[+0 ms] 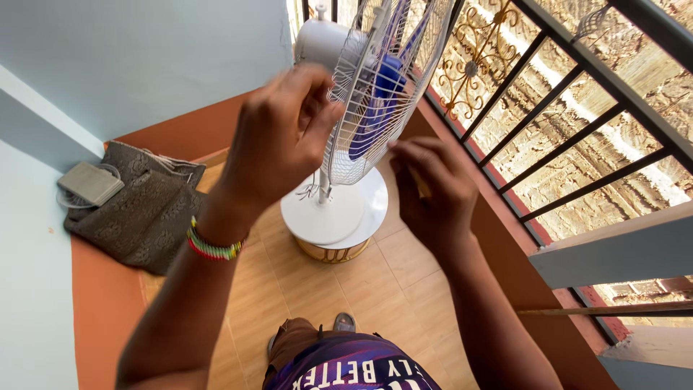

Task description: The person disassembles a standing electric fan by removing the front grille, fan blades, and rear grille, then reassembles the components in reverse order. The person also wraps the power cord around the fan stand.

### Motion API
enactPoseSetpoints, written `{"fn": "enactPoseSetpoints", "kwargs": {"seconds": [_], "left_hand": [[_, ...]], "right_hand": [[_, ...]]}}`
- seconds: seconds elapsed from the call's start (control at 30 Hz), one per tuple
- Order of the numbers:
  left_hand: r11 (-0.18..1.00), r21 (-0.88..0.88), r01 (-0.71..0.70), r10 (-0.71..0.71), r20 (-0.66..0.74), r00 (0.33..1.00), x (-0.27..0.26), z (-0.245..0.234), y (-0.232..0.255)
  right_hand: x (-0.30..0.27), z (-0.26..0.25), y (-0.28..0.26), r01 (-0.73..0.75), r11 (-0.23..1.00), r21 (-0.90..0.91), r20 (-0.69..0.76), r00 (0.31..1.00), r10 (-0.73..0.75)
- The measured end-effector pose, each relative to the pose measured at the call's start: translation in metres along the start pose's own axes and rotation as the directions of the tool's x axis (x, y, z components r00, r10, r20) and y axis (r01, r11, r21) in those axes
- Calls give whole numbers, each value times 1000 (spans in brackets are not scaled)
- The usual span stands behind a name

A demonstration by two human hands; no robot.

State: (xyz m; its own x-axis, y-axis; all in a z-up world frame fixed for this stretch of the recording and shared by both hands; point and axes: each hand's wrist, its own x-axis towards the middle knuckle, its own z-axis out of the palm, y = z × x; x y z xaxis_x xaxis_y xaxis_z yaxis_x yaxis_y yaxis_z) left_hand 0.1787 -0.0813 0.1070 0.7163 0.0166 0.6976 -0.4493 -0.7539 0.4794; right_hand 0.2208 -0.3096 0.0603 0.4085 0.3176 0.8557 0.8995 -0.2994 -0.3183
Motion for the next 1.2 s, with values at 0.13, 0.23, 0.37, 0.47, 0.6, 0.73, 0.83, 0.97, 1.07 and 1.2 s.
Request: {"fn": "enactPoseSetpoints", "kwargs": {"seconds": [0.13, 0.23, 0.37, 0.47, 0.6, 0.73, 0.83, 0.97, 1.07, 1.2], "left_hand": [[910, -28, -413, 414, 80, 907, 76, -6, 1], [847, 59, -528, 509, 190, 839, 112, -3, 0], [890, 76, -450, 406, 321, 856, 134, 3, -2], [937, 59, -344, 306, 335, 891, 134, 9, -7], [937, -1, -349, 337, 263, 904, 130, 8, -11], [951, -6, -308, 297, 281, 913, 130, 8, -12], [962, -27, -270, 263, 334, 905, 133, 6, -13], [957, -11, -288, 271, 377, 886, 135, 9, -14], [953, -20, -303, 286, 395, 873, 136, 12, -16], [943, -35, -330, 319, 368, 873, 132, 17, -15]], "right_hand": [[39, -12, 11, -13, 1000, -15, -31, 999, 13], [67, -8, 21, 38, 999, -36, -28, 999, -39], [93, 9, 34, 98, 994, -50, -19, 995, -99], [94, 18, 41, 76, 996, -45, -30, 997, -77], [93, 27, 46, 90, 994, -61, -36, 995, -92], [91, 29, 47, 23, 999, -47, -15, 1000, -23], [91, 29, 47, 31, 995, -98, -9, 999, -32], [88, 26, 48, 44, 992, -119, -8, 999, -45], [88, 26, 50, 55, 991, -118, -6, 998, -56], [89, 26, 53, 57, 984, -167, 23, 998, -53]]}}
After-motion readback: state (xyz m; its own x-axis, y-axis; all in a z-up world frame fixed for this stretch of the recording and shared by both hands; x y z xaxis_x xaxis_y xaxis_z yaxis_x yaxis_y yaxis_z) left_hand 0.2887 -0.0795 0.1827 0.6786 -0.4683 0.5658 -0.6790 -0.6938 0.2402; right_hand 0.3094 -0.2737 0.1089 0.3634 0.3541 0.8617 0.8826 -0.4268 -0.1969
